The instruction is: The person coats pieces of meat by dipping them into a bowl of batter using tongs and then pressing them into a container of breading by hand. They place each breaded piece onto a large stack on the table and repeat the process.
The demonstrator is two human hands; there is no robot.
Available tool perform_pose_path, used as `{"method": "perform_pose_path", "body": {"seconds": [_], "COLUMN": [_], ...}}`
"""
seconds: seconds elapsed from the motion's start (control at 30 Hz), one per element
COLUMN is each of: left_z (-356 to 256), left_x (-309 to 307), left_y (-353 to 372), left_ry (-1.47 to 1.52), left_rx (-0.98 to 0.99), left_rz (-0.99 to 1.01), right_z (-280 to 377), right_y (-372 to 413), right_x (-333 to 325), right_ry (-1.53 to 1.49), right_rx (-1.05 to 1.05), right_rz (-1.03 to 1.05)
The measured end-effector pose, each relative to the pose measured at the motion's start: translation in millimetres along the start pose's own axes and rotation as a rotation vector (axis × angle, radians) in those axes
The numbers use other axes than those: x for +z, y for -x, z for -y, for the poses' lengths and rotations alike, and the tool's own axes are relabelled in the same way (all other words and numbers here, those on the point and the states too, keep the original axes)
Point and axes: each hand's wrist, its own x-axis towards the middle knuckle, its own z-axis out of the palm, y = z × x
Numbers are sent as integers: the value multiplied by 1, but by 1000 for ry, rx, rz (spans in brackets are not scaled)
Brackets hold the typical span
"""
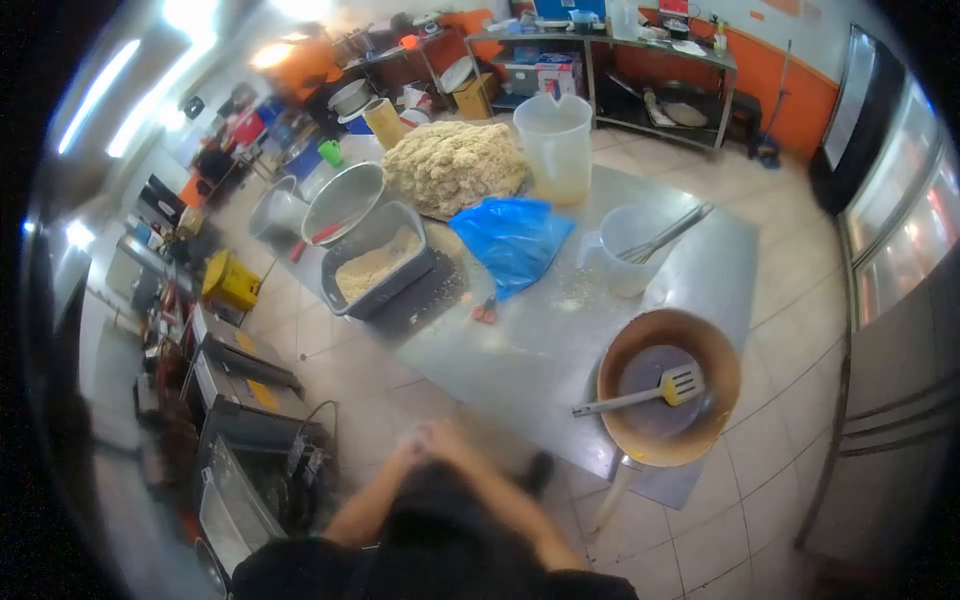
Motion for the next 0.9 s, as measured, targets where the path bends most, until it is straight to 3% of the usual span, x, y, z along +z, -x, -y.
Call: {"method": "perform_pose_path", "body": {"seconds": [0.13, 0.2, 0.23, 0.3, 0.33, 0.37, 0.43, 0.5, 0.53, 0.57, 0.63, 0.67, 0.7, 0.73, 0.8, 0.87, 0.9], "left_z": [3, 6, 8, 2, 7, 9, 21, 56, 46, 19, 48, 63, 60, 70, 174, 211, 235], "left_x": [12, 6, -3, -34, -48, -63, -92, -101, -106, -114, -95, -84, -102, -120, -107, -152, -159], "left_y": [27, 41, 49, 76, 83, 88, 90, 74, 81, 91, 51, 32, 34, 38, -11, 9, 8], "left_ry": [567, 705, 713, 578, 411, 440, 923, 888, 896, 916, 1103, 1199, 1337, 1463, 1959, 1979, 2012], "left_rx": [-114, -100, -62, 92, 233, 220, -99, -187, -252, -323, -111, 1, -164, -340, -176, -236, -250], "left_rz": [296, 388, 394, 250, 105, 90, -229, -335, -266, -211, -266, -278, -469, -644, -194, -37, -56], "right_z": [-49, -72, -85, -115, -116, -121, -113, -76, -66, -53, -10, 33, 68, 74, 89, 110, 130], "right_y": [-16, -18, -17, -16, -15, -13, -11, -22, -29, -39, -65, -72, -70, -77, -98, -105, -111], "right_x": [38, 54, 63, 88, 87, 87, 86, 81, 89, 104, 135, 156, 180, 197, 226, 249, 256], "right_ry": [-48, -306, -284, -253, -232, -216, -172, 38, 71, 100, -208, -205, -213, -96, 55, 583, 591], "right_rx": [-61, 75, 76, 78, 78, 198, 320, 317, 255, 184, 99, -20, -124, -28, 56, -542, -544], "right_rz": [-70, -85, -67, -301, -274, -331, -354, -438, -425, -391, -7, 22, 53, 235, 476, 461, 500]}}
